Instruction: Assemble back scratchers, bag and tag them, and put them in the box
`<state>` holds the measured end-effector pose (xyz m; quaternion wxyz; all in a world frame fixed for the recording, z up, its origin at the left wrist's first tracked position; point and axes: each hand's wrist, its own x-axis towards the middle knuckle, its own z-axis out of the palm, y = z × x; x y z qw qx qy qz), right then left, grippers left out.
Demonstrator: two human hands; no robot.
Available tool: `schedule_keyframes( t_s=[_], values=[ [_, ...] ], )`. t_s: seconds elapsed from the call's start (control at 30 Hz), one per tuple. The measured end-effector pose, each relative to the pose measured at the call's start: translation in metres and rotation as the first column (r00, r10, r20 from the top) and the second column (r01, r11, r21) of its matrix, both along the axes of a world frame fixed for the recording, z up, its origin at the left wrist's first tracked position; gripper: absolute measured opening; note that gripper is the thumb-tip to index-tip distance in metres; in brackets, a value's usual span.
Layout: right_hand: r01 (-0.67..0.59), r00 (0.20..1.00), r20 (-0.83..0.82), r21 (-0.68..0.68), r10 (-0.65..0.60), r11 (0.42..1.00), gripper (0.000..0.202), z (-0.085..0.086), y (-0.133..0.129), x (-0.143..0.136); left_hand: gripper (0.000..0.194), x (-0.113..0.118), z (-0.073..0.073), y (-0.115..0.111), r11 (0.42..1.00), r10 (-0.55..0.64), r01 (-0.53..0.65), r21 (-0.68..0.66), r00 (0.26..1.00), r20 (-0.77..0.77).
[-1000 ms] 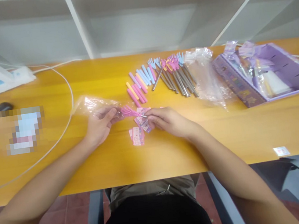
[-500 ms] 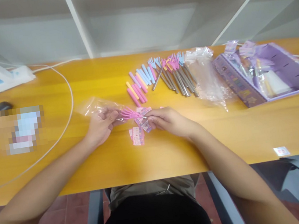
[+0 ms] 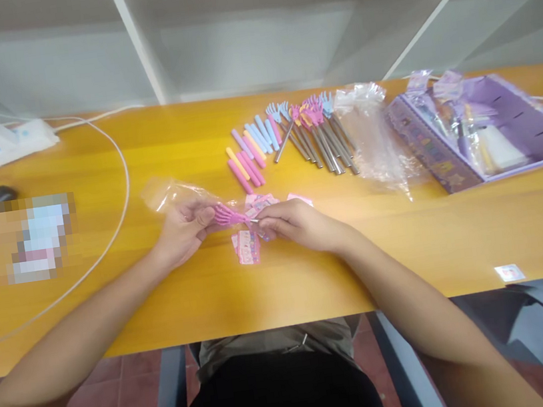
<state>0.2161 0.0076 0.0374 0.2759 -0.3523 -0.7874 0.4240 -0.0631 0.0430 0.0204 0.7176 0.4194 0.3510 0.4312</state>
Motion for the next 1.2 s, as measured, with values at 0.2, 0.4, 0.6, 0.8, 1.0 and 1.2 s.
schedule_keyframes(
  t_s=[0.2,0.4,0.6,0.8,1.0,1.2],
  values=[
    [0.035,0.999,-0.018,0.018,-0.035,0.999,0.044,0.000,0.000,-0.004,0.043,0.000,-0.005,-0.002,0.989,-0.131,0.132,0.059,0.991,-0.017],
    [0.128,0.991,-0.046,0.002,-0.128,0.992,0.027,-0.006,-0.007,-0.018,0.041,0.000,-0.008,-0.005,0.979,-0.161,0.171,0.108,0.982,-0.098],
    [0.191,0.968,-0.121,-0.210,-0.220,0.959,0.027,-0.010,-0.020,-0.035,0.041,-0.003,-0.018,-0.009,0.969,-0.117,0.153,0.196,0.976,-0.185],
    [0.208,0.978,0.004,-0.121,-0.209,0.971,0.046,0.001,-0.022,-0.032,0.037,0.002,-0.009,-0.008,0.973,-0.087,0.098,0.209,0.994,-0.060],
    [0.302,0.952,0.041,0.009,-0.302,0.953,0.029,0.000,-0.018,-0.023,0.035,0.002,0.000,-0.002,0.970,0.187,-0.198,0.139,0.979,0.086],
    [0.236,0.972,-0.015,-0.041,-0.236,0.971,0.027,-0.008,-0.024,-0.034,0.030,0.002,-0.007,-0.011,0.961,-0.075,0.099,0.259,0.992,-0.101]
  ],
)
